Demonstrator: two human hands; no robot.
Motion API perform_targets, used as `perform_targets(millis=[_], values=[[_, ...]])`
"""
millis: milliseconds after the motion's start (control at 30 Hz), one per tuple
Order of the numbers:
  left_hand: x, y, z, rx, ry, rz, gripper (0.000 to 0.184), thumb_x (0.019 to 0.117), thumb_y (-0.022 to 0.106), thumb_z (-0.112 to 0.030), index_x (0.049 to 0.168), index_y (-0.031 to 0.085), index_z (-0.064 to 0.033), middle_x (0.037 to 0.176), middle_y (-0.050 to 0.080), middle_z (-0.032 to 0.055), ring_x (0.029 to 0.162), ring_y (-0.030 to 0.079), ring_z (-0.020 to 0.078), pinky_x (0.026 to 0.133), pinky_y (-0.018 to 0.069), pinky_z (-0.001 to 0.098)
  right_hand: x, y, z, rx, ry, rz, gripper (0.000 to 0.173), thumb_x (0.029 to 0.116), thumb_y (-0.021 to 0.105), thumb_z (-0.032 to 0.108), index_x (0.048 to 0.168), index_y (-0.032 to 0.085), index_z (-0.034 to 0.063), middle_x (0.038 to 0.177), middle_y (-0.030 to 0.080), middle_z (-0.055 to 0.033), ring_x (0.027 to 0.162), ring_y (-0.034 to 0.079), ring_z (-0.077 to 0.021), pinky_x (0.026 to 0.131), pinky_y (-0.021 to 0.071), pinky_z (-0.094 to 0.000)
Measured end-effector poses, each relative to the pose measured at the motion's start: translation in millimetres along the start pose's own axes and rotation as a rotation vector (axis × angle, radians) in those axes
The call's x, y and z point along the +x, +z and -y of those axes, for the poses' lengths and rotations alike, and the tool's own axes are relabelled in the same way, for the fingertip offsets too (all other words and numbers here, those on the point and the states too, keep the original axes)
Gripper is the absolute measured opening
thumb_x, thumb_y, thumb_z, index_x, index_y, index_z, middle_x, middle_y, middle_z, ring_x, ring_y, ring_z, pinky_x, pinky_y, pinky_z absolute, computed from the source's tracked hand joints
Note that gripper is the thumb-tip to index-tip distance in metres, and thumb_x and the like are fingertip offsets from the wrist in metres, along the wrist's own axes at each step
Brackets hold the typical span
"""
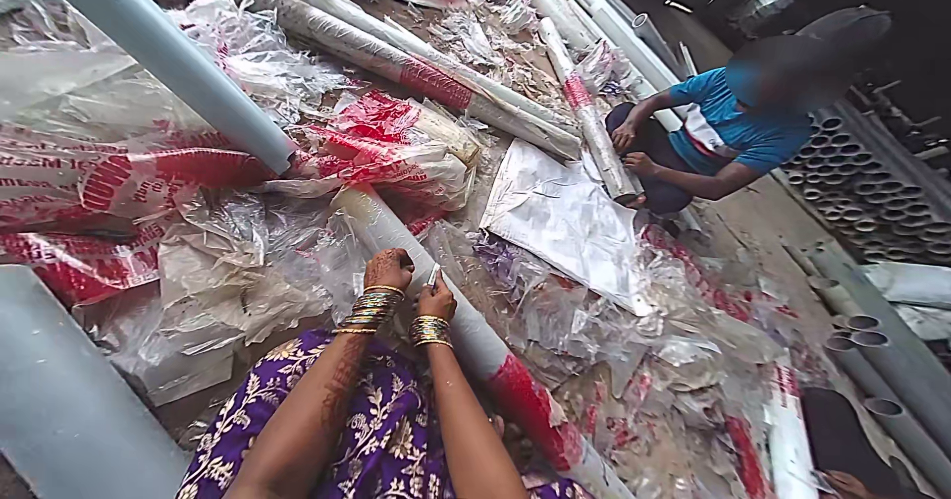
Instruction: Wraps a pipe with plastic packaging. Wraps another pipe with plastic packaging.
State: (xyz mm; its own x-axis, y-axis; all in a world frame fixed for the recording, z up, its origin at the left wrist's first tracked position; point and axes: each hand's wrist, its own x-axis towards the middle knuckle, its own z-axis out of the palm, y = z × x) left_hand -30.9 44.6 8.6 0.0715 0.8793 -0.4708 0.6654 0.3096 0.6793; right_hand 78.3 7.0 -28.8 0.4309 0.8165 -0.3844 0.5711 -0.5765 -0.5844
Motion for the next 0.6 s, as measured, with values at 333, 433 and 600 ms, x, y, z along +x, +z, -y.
perform_targets(millis=[333, 433, 600], values=[[1.0, -13.2, 6.4, -0.091, -0.073, 0.001, 0.031, 0.1015, 0.061, -0.015, 0.127, 0.066, 0.0014, 0.140, 0.059, 0.0238, 0.137, 0.052, 0.0380, 0.115, 0.0376, 0.0559, -5.6, -7.3, 8.6, 0.291, -0.018, -0.025, 0.043, 0.1049, 0.057, 0.005, 0.148, 0.053, 0.0014, 0.077, 0.071, -0.0117, 0.054, 0.061, -0.0138, 0.056, 0.0517, -0.0311], [-0.2, -15.2, 5.4, -0.130, -0.071, -0.003, 0.031, 0.1018, 0.061, -0.014, 0.129, 0.065, 0.0017, 0.141, 0.058, 0.0235, 0.138, 0.051, 0.0366, 0.115, 0.0372, 0.0541, -1.7, -0.7, 17.3, 0.124, -0.053, -0.018, 0.043, 0.1055, 0.056, 0.008, 0.148, 0.054, 0.0043, 0.085, 0.074, -0.0142, 0.064, 0.067, -0.0208, 0.064, 0.0549, -0.0384], [-0.9, -18.0, 8.9, -0.170, -0.087, 0.013, 0.032, 0.1014, 0.061, -0.014, 0.130, 0.064, 0.0014, 0.142, 0.057, 0.0232, 0.139, 0.050, 0.0365, 0.116, 0.0367, 0.0540, -15.6, 4.6, 13.5, -0.150, -0.126, -0.011, 0.043, 0.1069, 0.054, 0.015, 0.150, 0.054, 0.0088, 0.107, 0.076, -0.0205, 0.095, 0.072, -0.0362, 0.090, 0.0525, -0.0543]])
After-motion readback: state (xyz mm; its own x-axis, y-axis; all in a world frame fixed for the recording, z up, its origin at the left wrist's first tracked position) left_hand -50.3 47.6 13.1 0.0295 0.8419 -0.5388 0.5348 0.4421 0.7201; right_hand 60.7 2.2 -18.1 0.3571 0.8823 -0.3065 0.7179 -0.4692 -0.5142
